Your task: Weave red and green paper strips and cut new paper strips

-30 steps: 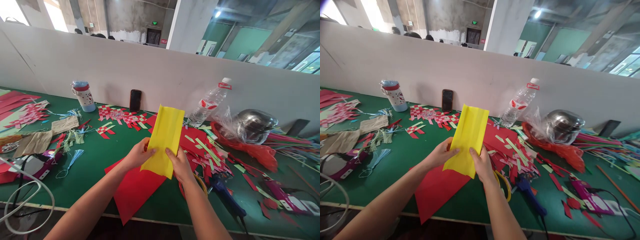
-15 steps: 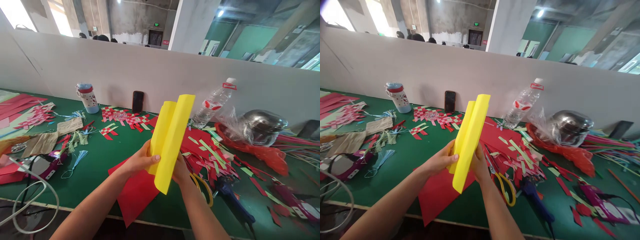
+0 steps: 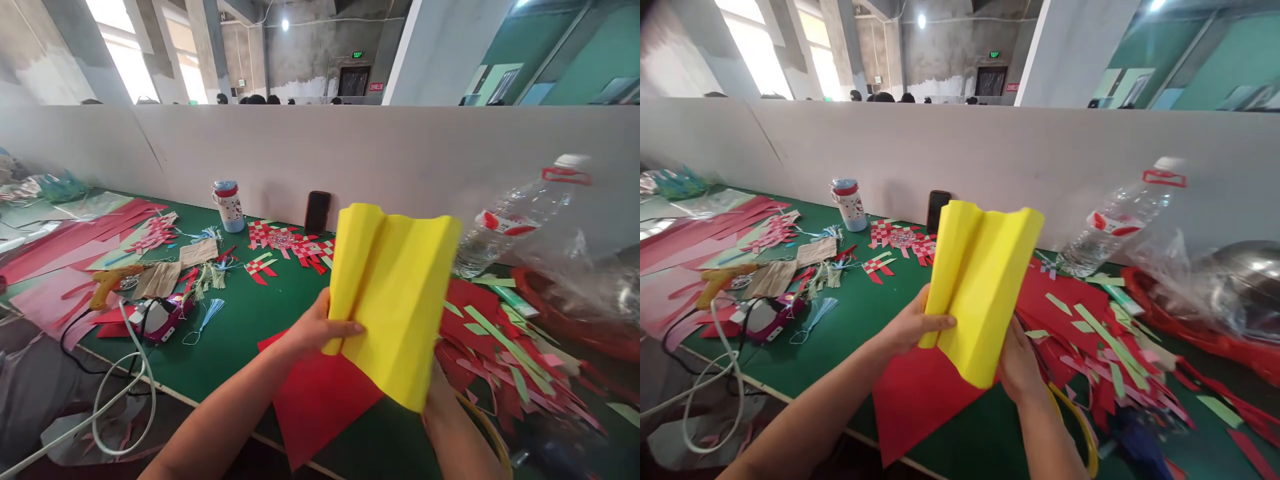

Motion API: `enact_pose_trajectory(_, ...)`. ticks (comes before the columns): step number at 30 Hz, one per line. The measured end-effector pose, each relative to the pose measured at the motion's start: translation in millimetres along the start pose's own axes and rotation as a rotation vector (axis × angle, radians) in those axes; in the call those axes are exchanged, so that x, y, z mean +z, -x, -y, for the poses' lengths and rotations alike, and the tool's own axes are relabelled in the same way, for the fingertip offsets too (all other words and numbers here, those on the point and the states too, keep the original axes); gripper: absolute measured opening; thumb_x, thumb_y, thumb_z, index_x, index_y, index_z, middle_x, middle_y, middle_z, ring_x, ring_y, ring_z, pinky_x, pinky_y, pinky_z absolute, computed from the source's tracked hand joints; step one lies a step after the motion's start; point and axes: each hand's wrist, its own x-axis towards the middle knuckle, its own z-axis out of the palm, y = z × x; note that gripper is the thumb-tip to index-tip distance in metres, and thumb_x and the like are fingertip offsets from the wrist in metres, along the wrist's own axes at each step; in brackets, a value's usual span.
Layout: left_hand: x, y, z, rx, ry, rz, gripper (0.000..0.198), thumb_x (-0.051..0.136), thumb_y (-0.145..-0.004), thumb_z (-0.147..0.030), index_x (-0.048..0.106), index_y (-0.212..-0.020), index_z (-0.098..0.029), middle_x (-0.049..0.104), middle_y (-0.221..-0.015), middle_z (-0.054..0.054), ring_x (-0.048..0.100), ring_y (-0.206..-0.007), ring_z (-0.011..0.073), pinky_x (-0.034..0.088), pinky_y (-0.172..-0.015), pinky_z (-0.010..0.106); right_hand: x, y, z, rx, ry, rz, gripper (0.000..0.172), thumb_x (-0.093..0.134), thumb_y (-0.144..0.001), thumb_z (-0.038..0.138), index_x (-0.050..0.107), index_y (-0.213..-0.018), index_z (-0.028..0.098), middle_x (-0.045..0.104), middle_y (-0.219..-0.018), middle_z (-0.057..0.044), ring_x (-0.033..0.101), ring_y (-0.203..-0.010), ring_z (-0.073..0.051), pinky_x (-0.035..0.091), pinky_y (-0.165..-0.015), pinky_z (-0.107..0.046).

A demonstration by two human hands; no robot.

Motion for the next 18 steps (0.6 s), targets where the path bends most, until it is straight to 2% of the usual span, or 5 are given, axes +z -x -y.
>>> enact_pose_trajectory(1,-3.5,-1,-2,0.015,-0.013,-0.036,0.071,0.087,-0.061,-0.030,0.046,-0.117,-0.021,0.060,-0.118,0.008,0.060,-0.111,0.0313,0.051,-0.091,0.044,-4,0,7,0.007,0.006,0.035,0.050,0.050,-0.089,0.063,0.070,-0.091,0.017,0.075,-0.095,-0.004,0.070,-0.081,-0.017,0.057,-0.072,-0.031)
enact_pose_trajectory(4,-13.8,-3,-7,0.039,-0.062,-0.116,0.068,0.085,-0.064,-0.028,0.043,-0.118,-0.022,0.058,-0.115,0.006,0.059,-0.108,0.0273,0.052,-0.087,0.038,-15,0,24,0.055,-0.068,0.106,0.071,0.044,-0.076,0.084,0.072,-0.100,0.022,0.077,-0.097,-0.008,0.073,-0.086,-0.025,0.059,-0.069,-0.037)
enact_pose_trajectory(7,-19.4,-4,-10,0.029,-0.124,-0.145,0.066,0.085,-0.063,-0.025,0.044,-0.115,-0.021,0.058,-0.112,0.004,0.059,-0.106,0.0252,0.053,-0.084,0.035,-19,4,32,0.083,-0.139,0.141,0.064,0.062,-0.071,0.076,0.068,-0.111,0.027,0.075,-0.107,-0.009,0.071,-0.097,-0.028,0.058,-0.078,-0.041)
enact_pose_trajectory(11,-20.3,-2,-11,-0.016,-0.171,-0.139,0.061,0.085,-0.064,-0.026,0.048,-0.113,-0.021,0.060,-0.110,0.005,0.060,-0.107,0.0257,0.053,-0.083,0.035,-18,11,31,0.085,-0.089,0.096,0.042,0.084,-0.064,0.044,0.069,-0.099,0.026,0.074,-0.107,-0.005,0.069,-0.099,-0.027,0.058,-0.079,-0.038)
enact_pose_trajectory(18,-30.8,1,-19,-0.105,-0.148,-0.161,0.065,0.089,-0.059,-0.034,0.051,-0.109,-0.019,0.065,-0.112,0.009,0.067,-0.097,0.0275,0.056,-0.075,0.036,-37,11,25,0.019,-0.060,-0.038,0.034,0.083,-0.064,0.045,0.064,-0.084,0.026,0.075,-0.093,0.000,0.069,-0.089,-0.024,0.057,-0.074,-0.037)
